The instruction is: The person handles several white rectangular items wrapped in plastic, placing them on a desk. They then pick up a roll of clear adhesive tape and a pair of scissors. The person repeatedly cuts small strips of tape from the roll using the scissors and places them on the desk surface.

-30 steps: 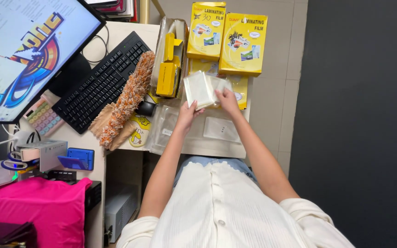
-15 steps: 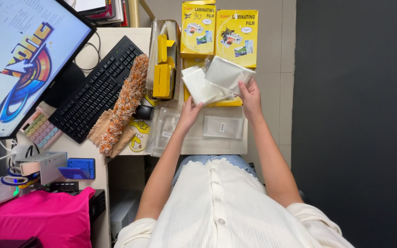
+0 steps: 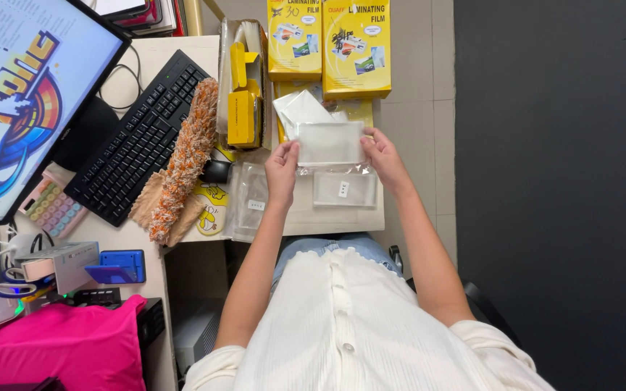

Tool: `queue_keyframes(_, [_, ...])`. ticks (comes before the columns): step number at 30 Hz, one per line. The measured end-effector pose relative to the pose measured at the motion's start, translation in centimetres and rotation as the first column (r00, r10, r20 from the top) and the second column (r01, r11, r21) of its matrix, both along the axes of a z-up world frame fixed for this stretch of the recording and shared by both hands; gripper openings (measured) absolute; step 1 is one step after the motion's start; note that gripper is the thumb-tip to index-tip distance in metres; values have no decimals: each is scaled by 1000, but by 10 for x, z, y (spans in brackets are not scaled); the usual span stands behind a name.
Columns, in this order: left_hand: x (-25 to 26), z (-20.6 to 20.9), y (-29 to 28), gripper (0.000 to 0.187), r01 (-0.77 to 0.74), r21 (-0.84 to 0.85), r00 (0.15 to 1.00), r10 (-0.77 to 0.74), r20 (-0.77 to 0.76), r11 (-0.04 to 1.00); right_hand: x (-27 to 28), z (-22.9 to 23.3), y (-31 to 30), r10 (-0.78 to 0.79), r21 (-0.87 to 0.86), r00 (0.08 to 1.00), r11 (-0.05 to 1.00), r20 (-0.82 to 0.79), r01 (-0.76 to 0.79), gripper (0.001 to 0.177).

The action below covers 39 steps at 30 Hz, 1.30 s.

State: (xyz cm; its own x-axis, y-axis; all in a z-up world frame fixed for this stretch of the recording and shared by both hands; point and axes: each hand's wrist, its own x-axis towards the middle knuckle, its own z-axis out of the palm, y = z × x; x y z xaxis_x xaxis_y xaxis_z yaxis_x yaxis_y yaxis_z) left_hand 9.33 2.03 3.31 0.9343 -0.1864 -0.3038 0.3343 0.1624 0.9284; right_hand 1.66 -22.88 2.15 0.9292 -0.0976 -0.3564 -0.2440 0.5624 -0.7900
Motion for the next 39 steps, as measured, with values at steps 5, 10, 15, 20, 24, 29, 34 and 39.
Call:
queue_keyframes(5, [-3, 40, -3, 21, 59, 27, 998, -59, 19, 998, -1, 30, 16, 2, -173, 1000, 985, 2, -2, 58])
queue_keyframes(10, [-2, 43, -3, 31, 146, 34, 987, -148, 66, 989, -2, 39, 31, 16, -187, 1000, 982, 20, -12, 67])
queue_keyframes(15, [-1, 36, -2, 37, 190, -36, 980, -192, -58, 981, -5, 35, 29, 24, -183, 1000, 983, 20, -20, 68])
queue_keyframes(20, [-2, 32, -2, 41, 183, 37, 981, -180, -71, 982, -5, 24, 27, 28, -194, 999, 981, 20, -24, 68])
queue_keyframes(24, [3, 9, 0, 40, 163, 27, 983, -160, -90, 986, -3, 15, 25, 38, -171, 999, 985, 20, -34, 69])
queue_keyframes(29, [14, 2, -5, 46, 50, -173, 976, -85, -201, 984, 5, -8, 17, -37, -148, 999, 988, 16, 39, 70])
queue_keyframes(34, [26, -6, -12, 59, 123, -80, 992, -125, -22, 989, 24, -29, 12, -80, -190, 997, 978, 22, 83, 74])
queue_keyframes(39, [34, -60, -10, 82, -3, 312, 997, -23, 78, 950, 31, -63, 1, -94, -647, 995, 757, 34, 94, 75])
